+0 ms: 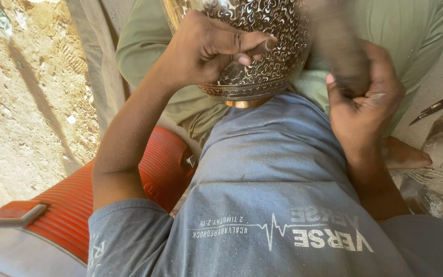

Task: The person sits cross-legged and uses a hammer and chisel to engrave intricate patterns onto a large brass vessel. They repeatedly strike the chisel against the vessel's surface to create detailed designs.

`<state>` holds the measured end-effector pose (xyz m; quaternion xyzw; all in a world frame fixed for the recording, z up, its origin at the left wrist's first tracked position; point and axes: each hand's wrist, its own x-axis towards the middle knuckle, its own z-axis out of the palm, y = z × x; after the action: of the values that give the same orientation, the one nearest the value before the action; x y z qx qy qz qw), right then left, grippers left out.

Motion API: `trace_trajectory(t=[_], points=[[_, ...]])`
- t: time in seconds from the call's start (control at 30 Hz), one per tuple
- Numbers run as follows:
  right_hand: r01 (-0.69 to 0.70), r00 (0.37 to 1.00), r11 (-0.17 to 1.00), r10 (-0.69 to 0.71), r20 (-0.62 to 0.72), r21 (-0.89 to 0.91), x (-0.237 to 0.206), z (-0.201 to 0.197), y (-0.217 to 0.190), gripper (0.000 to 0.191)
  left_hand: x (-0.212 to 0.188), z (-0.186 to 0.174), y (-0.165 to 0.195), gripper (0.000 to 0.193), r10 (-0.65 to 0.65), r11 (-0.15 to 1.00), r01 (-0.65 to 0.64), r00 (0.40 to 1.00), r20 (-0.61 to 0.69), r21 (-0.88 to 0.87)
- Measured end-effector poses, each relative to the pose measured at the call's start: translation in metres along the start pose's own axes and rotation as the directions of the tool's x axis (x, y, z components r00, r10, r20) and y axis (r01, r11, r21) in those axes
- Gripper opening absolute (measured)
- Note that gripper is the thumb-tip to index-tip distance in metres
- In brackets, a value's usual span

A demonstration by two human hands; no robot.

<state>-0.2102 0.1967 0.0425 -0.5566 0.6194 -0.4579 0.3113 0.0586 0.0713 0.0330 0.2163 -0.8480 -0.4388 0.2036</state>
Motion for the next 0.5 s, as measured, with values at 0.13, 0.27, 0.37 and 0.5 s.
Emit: trace_trajectory(t=[0.13, 0.27, 0.37, 0.5], points=[[0.192, 0.981, 0.82, -0.158, 0.11, -0.539, -0.009, -0.005, 0.003, 0.045, 0.001, 0.0, -0.002, 0.056, 0.013, 1.0, -0.013, 1.0, -0.015, 0.002], [-0.008, 1.0, 0.999, 0.008, -0.012, 0.039, -0.012, 0.004, 0.027, 0.049, 0.003, 0.0, 0.0, 0.055, 0.001, 0.999, -0.002, 1.0, -0.018, -0.055], [0.094, 0.993, 0.859, -0.048, 0.103, -0.504, -0.008, 0.005, 0.054, 0.044, 0.006, 0.0, 0.005, 0.059, 0.054, 0.998, -0.056, 0.998, 0.041, 0.033], [0.011, 0.998, 0.984, -0.001, 0.058, -0.176, -0.012, 0.004, 0.076, 0.048, 0.013, -0.003, 0.008, 0.058, 0.011, 1.0, -0.012, 0.998, 0.064, 0.023]])
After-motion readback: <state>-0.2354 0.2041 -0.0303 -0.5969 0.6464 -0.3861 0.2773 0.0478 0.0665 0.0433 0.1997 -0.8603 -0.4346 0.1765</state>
